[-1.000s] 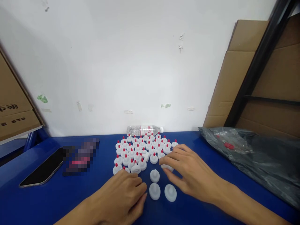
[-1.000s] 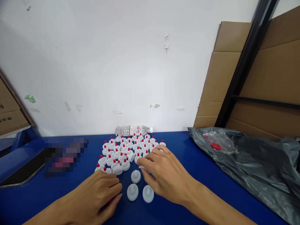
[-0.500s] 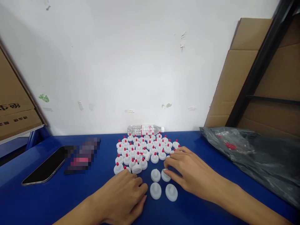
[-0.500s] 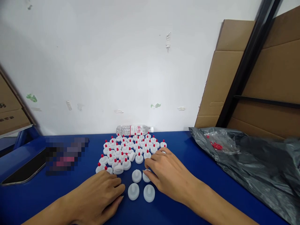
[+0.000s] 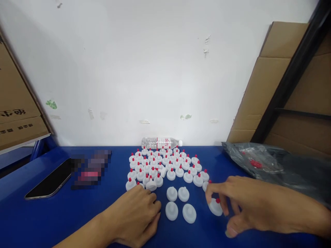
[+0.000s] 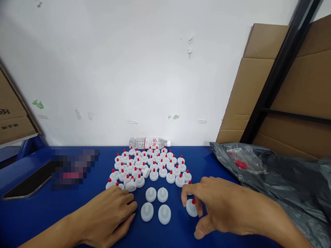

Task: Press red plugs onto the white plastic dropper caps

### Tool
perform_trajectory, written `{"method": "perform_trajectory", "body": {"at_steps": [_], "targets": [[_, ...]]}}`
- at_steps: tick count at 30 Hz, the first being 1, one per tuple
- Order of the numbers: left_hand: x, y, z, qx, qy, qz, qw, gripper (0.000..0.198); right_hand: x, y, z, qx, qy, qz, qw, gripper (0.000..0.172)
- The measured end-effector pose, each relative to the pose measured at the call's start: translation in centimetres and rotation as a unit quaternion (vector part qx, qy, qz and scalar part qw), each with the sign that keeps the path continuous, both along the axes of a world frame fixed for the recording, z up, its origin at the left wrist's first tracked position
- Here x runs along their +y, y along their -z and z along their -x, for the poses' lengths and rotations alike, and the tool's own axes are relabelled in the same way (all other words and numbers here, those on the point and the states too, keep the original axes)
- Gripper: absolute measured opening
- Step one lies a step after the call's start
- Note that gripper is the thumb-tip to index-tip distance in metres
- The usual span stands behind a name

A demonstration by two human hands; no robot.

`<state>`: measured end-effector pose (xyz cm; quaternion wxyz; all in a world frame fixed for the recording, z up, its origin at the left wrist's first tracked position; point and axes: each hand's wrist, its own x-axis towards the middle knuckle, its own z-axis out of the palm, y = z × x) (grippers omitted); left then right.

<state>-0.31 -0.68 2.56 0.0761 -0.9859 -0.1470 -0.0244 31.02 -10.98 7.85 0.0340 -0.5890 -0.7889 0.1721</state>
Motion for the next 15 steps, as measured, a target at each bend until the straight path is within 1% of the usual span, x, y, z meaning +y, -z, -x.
{"method": "perform_trajectory", "body": {"at_steps": [3,5,8,9,12,15], "targets": [[0.0,-0.1,0.0,0.003,-0.003,0.001,1.000,0.013,0.2,1.1,0.8,-0.015,-0.007,-0.042,0.999,0.041],[0.0,-0.2,0.1,0.010,-0.008,0.004,1.000,0.013,0.4,1.6,0.9,-0.023,0.003,-0.061,0.998,0.048],[-0.1,-0.3,0.1,0.020,-0.016,0.010,1.000,0.013,0.8,1.9,0.8,-0.036,0.025,-0.058,0.997,0.052],[-0.1,-0.3,0.0,0.024,-0.017,0.012,1.000,0.013,1.0,1.9,0.8,-0.042,0.032,-0.048,0.997,0.051],[-0.2,-0.4,0.0,0.029,-0.019,0.016,0.999,0.013,1.3,1.7,0.9,-0.069,0.042,-0.026,0.996,0.038],[-0.1,-0.8,0.1,0.027,-0.017,0.008,0.999,0.018,1.5,1.7,0.8,-0.076,0.022,-0.055,0.995,0.024]]}}
